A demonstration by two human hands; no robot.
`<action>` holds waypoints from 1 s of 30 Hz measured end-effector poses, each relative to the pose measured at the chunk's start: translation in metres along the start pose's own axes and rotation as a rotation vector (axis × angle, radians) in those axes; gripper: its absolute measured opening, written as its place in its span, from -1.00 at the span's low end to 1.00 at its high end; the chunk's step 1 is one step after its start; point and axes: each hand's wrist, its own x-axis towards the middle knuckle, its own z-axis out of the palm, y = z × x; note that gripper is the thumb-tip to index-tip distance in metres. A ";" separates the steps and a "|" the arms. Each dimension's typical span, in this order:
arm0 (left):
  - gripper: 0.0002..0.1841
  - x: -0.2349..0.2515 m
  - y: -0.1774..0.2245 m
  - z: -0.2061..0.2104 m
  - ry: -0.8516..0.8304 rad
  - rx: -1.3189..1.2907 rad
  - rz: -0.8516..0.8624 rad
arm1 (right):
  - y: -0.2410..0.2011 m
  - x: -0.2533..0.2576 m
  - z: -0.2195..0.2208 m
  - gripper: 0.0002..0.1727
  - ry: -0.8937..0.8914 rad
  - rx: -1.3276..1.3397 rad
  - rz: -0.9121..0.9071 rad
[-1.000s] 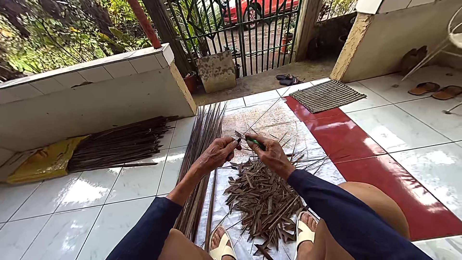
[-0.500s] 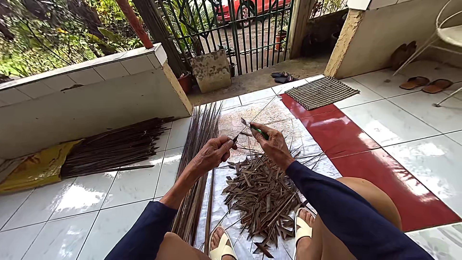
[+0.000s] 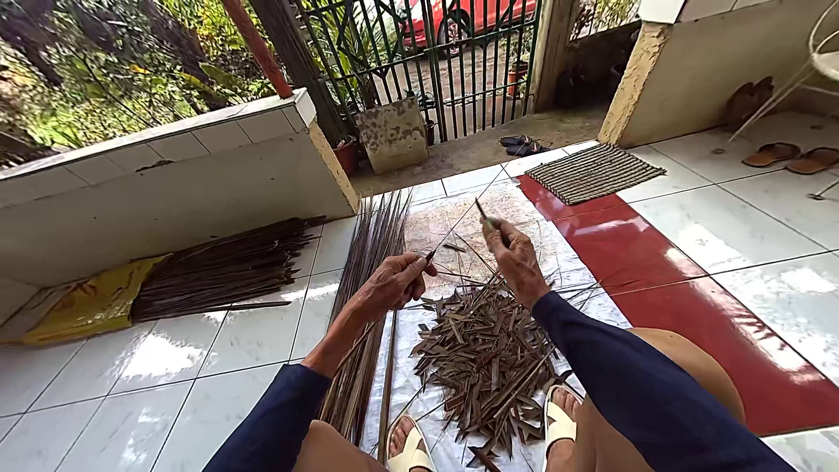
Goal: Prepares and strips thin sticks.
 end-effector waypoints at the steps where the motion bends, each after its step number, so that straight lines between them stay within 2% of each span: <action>1: -0.59 0.000 0.001 0.001 -0.003 0.001 -0.005 | -0.004 -0.007 0.005 -0.54 -0.058 -0.010 -0.009; 3: -0.59 0.002 0.003 0.004 -0.002 0.008 -0.010 | -0.010 -0.016 0.014 -0.55 -0.131 -0.053 -0.028; 7: -0.61 0.004 0.005 0.008 0.024 0.066 0.023 | -0.011 -0.016 0.015 -0.57 -0.163 -0.131 -0.086; 11: -0.65 0.007 0.001 0.006 0.076 0.280 0.126 | -0.010 -0.012 0.009 -0.57 -0.139 -0.174 -0.085; 19: -0.66 0.008 -0.004 0.005 0.101 0.387 0.192 | -0.008 -0.003 -0.001 -0.58 -0.167 -0.086 -0.036; 23: -0.66 0.009 -0.005 0.005 0.087 0.396 0.207 | 0.003 0.006 -0.004 -0.58 -0.055 -0.089 0.038; 25: -0.66 0.007 -0.005 0.005 0.078 0.384 0.192 | 0.007 0.012 -0.007 -0.58 0.052 -0.078 0.036; 30: -0.64 0.003 -0.002 0.001 0.060 0.331 0.126 | 0.007 0.019 -0.022 -0.58 0.161 -0.024 0.004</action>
